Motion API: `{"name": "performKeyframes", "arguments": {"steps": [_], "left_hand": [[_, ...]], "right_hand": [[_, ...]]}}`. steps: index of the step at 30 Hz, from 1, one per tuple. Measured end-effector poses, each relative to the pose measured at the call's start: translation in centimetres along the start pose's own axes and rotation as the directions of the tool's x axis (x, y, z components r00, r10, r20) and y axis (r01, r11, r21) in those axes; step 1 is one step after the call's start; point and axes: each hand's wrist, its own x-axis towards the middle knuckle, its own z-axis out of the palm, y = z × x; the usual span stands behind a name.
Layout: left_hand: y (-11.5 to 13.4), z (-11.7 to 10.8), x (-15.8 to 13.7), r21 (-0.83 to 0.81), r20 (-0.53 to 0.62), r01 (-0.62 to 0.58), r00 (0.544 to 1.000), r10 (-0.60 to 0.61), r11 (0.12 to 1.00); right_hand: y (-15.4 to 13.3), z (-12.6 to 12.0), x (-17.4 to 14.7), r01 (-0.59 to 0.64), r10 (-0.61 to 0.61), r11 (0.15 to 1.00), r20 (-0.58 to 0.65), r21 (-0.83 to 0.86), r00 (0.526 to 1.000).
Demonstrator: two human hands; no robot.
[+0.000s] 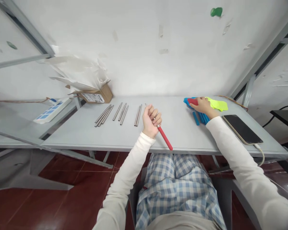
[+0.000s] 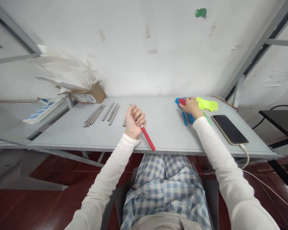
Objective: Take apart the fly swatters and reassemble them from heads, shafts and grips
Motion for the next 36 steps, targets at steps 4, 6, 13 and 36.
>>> {"name": "performKeyframes", "arguments": {"steps": [4,6,13,36], "left_hand": [[-0.4,-0.7,-0.3,0.035,-0.008,0.021,1.000,-0.021,0.999],[0.0,-1.4,-0.6,0.054,-0.036,0.008,0.999,-0.006,0.998],[1.8,-3.3,-1.0,0.024,-0.065,-0.038,0.997,0.039,0.999],[2.0,-2.2,4.7,-0.039,-0.138,-0.071,0.988,0.065,0.997]], "right_hand": [[-0.8,0.6,0.0,0.017,-0.014,0.999,0.059,-0.049,0.998],[-0.7,0.6,-0.1,-0.005,0.006,0.999,0.023,-0.046,1.000],[-1.0,-2.5,-0.7,-0.055,0.053,0.998,-0.170,-0.006,0.984],[-14.2,-0.8,-12.3,-0.116,-0.651,0.415,0.384,0.902,0.655]]}}
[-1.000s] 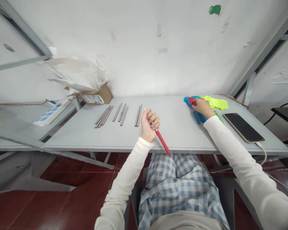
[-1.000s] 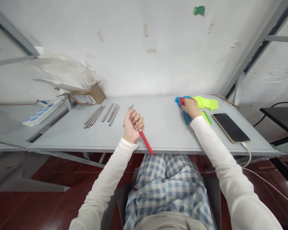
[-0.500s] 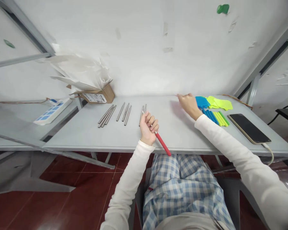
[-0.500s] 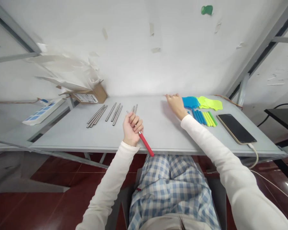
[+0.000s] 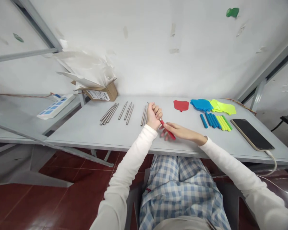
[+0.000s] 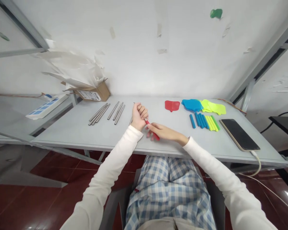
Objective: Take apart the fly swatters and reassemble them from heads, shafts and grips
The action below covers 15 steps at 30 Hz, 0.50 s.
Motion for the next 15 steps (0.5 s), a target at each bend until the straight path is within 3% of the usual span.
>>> {"name": "performKeyframes", "arguments": {"steps": [3,7,11,15], "left_hand": [[-0.5,1.1,1.9,-0.032,-0.079,0.047,0.996,-0.050,0.998],[-0.3,2.0,2.7,-0.063,-0.165,0.150,0.974,-0.158,0.987],[-1.0,2.5,2.8,0.049,-0.202,0.205,0.961,-0.191,0.978],[-2.7,2.9,3.7,0.127,-0.203,0.227,0.959,-0.199,0.965]], "right_hand": [[0.4,1.1,-0.6,-0.035,0.035,0.948,0.007,0.317,0.999],[0.7,0.5,-1.2,0.000,-0.022,0.793,0.028,0.610,0.999],[0.5,0.5,-2.0,0.001,-0.028,0.682,0.025,0.731,0.999],[0.1,1.6,-2.7,0.066,-0.023,0.688,-0.070,0.722,0.997]]}}
